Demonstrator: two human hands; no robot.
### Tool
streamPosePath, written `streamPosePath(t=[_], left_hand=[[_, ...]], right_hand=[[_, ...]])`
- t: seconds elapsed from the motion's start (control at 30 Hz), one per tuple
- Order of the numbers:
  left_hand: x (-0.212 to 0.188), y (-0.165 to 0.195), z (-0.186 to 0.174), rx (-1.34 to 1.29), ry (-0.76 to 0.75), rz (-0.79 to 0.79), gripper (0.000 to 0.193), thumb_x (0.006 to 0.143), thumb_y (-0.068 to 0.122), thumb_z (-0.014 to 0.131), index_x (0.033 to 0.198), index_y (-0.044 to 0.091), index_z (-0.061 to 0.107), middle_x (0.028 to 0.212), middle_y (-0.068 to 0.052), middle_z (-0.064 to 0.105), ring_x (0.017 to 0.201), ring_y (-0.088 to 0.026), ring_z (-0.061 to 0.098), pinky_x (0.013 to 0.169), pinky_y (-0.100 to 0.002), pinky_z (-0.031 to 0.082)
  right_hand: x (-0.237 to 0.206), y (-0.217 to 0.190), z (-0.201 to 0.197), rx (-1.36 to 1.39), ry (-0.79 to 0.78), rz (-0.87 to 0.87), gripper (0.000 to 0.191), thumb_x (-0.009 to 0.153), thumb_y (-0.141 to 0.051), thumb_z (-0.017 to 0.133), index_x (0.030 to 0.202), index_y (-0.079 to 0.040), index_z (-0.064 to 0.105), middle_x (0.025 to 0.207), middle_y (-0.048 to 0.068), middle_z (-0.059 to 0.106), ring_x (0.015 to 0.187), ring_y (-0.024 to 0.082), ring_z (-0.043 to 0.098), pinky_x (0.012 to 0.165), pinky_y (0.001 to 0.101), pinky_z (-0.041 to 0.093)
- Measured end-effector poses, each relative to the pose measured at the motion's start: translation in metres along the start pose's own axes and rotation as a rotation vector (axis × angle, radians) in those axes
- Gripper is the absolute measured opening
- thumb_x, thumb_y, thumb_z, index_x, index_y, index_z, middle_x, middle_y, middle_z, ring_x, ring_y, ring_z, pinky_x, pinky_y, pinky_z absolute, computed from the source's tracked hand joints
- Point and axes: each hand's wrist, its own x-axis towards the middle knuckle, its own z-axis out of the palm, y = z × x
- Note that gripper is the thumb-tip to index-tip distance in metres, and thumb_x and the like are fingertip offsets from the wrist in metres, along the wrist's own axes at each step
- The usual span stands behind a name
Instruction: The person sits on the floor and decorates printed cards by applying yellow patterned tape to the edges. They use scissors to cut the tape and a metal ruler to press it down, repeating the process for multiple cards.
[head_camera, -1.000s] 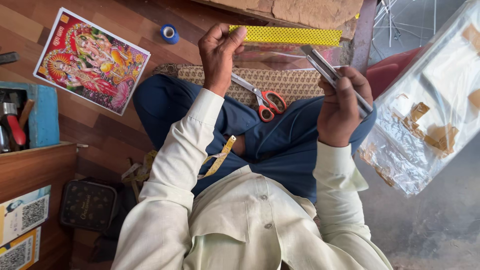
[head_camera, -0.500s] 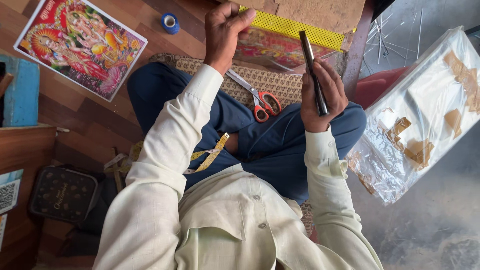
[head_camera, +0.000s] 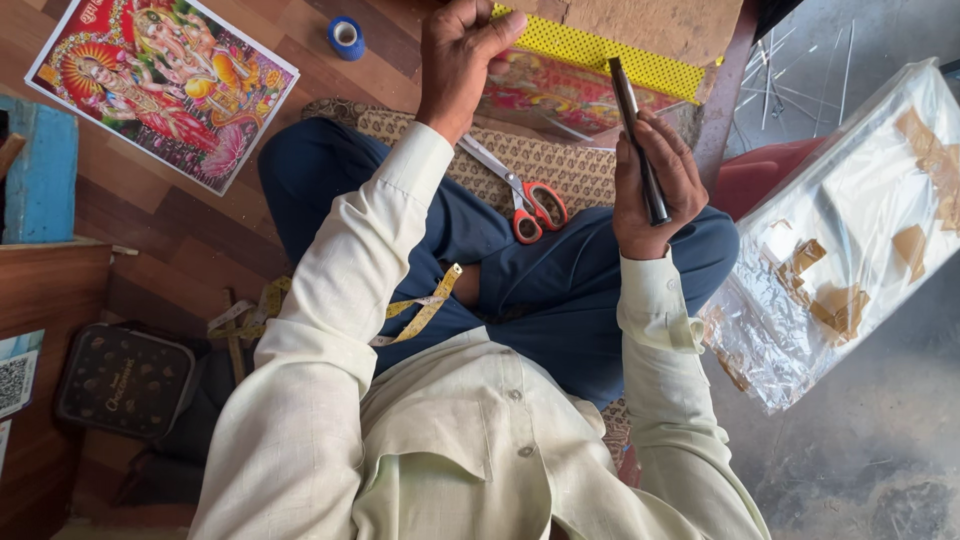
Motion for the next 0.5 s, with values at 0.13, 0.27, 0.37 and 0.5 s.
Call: streamPosePath(t=[0.13,0.27,0.37,0.5], left_hand=[[0.001,-0.002,-0.001,0.013,-0.005,-0.021,0.023,0.096,0.022,0.077,0.078,0.009,0.070,0.073,0.002,0.070,0.066,-0.006,0.067,0.057,-0.022,0.057],[0.001,-0.002,-0.001,0.018,-0.009,-0.014,0.023,0.095,0.023,0.077,0.078,0.008,0.071,0.072,0.002,0.070,0.066,-0.006,0.067,0.056,-0.023,0.057],[0.000,0.000,-0.001,0.061,-0.001,-0.010,0.024,0.094,0.024,0.078,0.078,0.009,0.070,0.070,0.002,0.070,0.064,-0.005,0.067,0.055,-0.022,0.057],[-0.002,0.002,0.000,0.047,0.002,-0.026,0.020,0.094,0.023,0.078,0.082,0.008,0.073,0.071,0.002,0.071,0.065,-0.004,0.066,0.055,-0.022,0.055]], right_hand=[[0.003,0.001,0.000,0.002,0.001,0.003,0.021,0.095,0.008,0.080,0.114,0.001,0.075,0.119,0.019,0.075,0.113,0.027,0.076,0.100,0.0350,0.060],[0.007,-0.001,0.001,0.011,-0.030,-0.007,0.021,0.096,0.007,0.080,0.115,0.001,0.074,0.120,0.019,0.075,0.114,0.027,0.075,0.100,0.0357,0.060],[0.017,-0.002,0.004,0.009,-0.060,-0.028,0.020,0.096,0.006,0.080,0.116,0.002,0.074,0.119,0.020,0.075,0.114,0.028,0.075,0.102,0.0368,0.058],[0.034,-0.005,0.009,0.032,-0.072,-0.037,0.018,0.098,0.006,0.079,0.115,0.003,0.074,0.118,0.019,0.075,0.111,0.028,0.076,0.098,0.0353,0.059]])
